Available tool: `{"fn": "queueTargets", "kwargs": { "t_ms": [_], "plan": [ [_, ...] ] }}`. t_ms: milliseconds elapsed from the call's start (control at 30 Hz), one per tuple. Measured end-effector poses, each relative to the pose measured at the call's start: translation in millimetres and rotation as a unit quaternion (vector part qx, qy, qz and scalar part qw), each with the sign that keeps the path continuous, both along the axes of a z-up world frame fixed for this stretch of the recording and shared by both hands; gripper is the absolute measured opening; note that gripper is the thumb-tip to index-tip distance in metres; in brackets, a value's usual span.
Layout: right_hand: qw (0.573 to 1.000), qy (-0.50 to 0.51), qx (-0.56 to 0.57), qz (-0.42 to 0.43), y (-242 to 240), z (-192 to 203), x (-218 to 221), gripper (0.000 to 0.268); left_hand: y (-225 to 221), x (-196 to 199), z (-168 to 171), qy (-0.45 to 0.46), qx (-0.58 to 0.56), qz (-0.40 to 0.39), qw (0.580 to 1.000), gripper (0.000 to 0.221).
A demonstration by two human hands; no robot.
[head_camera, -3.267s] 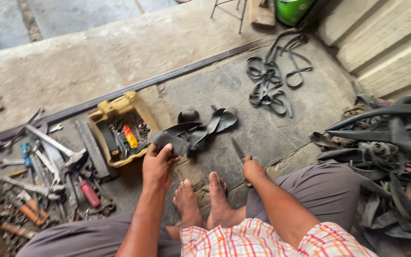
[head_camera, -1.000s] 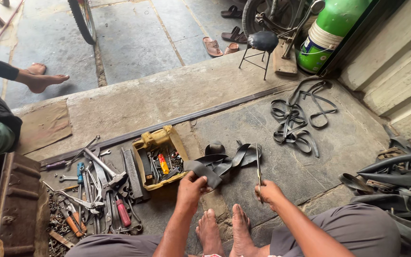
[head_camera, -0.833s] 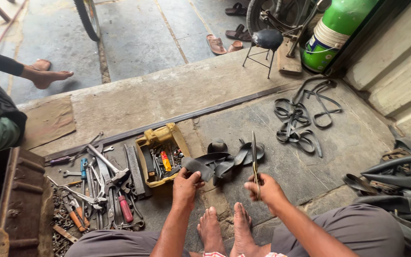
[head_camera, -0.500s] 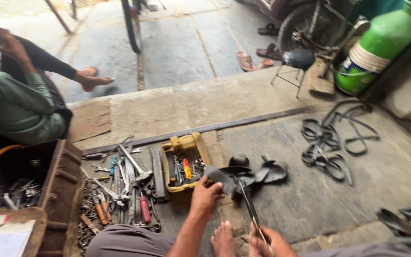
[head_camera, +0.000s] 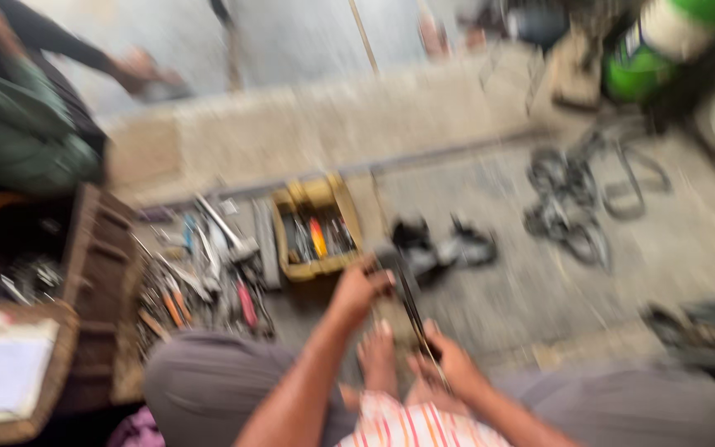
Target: The person cuts a rubber tube into strips using scissors while sitting on the floor.
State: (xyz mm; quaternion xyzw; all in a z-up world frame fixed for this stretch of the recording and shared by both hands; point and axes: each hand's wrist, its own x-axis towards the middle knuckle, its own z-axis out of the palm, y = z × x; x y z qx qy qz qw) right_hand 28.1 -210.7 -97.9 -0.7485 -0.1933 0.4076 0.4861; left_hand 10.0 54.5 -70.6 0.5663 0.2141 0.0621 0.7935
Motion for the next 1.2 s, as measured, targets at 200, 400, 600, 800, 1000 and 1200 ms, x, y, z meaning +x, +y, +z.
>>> {"fn": "queueTargets", "kwargs": {
  "t_ms": [200, 400, 600, 800, 1000, 1200],
  "plan": [
    [1.000, -0.020, -0.020, 0.011, 6, 79, -9, 0.052, -16, -6, 26, 0.060, -0.137, 0.048, 0.988, 0.064],
    [0.999, -0.020, -0.046, 0.018, 8, 79, -11, 0.054, -13, -7, 41, 0.024, -0.070, -0.022, 0.997, 0.045],
    [0.997, -0.035, -0.062, 0.023, 12, 86, -12, 0.054, -10, -8, 46, 0.012, -0.047, -0.028, 0.998, 0.036],
    [0.996, -0.028, -0.082, 0.011, 14, 92, -14, 0.048, -10, -7, 49, 0.042, -0.037, -0.030, 0.998, 0.038],
    [0.996, -0.063, -0.061, 0.010, 12, 88, -14, 0.044, -10, -7, 52, 0.048, -0.082, -0.040, 0.995, 0.051],
    [0.997, -0.042, -0.067, -0.001, 12, 91, -15, 0.044, -10, -6, 52, 0.049, -0.074, -0.038, 0.995, 0.052]
  ]
}}
